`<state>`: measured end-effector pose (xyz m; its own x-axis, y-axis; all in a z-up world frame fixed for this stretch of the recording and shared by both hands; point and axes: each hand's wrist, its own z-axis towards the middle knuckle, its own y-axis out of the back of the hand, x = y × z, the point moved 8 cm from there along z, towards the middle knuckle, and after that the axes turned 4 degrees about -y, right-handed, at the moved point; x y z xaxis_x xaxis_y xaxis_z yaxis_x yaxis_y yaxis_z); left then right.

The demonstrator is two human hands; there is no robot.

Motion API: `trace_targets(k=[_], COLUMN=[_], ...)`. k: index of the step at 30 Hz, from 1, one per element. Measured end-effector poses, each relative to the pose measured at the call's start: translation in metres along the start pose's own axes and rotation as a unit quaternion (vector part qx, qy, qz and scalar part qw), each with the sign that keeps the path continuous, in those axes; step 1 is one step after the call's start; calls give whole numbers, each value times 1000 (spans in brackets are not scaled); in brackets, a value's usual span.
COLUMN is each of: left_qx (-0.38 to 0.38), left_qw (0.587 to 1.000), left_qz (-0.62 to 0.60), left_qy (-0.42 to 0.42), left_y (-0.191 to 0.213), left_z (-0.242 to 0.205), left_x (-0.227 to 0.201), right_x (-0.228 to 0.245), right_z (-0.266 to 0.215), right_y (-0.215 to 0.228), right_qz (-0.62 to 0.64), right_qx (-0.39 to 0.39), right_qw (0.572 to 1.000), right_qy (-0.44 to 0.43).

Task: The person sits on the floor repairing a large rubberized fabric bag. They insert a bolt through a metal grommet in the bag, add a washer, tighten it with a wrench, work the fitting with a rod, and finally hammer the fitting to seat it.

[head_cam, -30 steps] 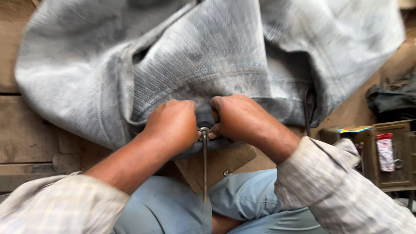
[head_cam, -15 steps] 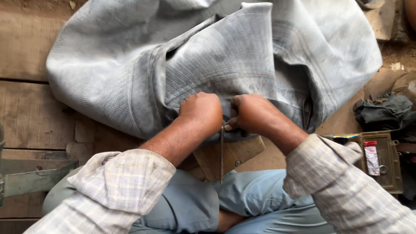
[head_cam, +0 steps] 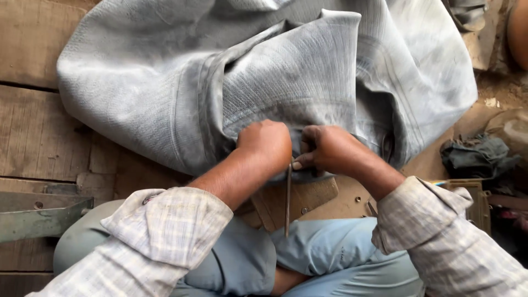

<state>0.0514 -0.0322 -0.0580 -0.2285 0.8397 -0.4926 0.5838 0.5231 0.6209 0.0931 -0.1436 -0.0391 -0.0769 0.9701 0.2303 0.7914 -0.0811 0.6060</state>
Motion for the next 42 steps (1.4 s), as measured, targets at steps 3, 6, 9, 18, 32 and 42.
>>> trace_targets(k=[3, 6, 9, 18, 32, 42], left_qx=[17, 32, 37, -12, 43, 58], left_qw=[1000, 999, 999, 999, 999, 998], left_qz=[6, 1, 9, -17, 19, 21], left_qy=[15, 39, 35, 26, -3, -31], left_y=[0, 7, 6, 6, 9, 3], left_z=[-2, -5, -6, -3, 6, 8], left_x=[0, -1, -4, 2, -13, -9], right_x=[1, -3, -5, 8, 9, 0], right_z=[-3, 2, 4, -9, -9, 5], right_y=[-1, -4, -6, 1, 1, -2], right_qz=[-25, -21, -11, -88, -76, -82], right_qx=[2, 6, -2, -24, -31, 7], right_qw=[1000, 999, 1000, 995, 995, 996], right_qy=[-16, -29, -21, -31, -53, -32])
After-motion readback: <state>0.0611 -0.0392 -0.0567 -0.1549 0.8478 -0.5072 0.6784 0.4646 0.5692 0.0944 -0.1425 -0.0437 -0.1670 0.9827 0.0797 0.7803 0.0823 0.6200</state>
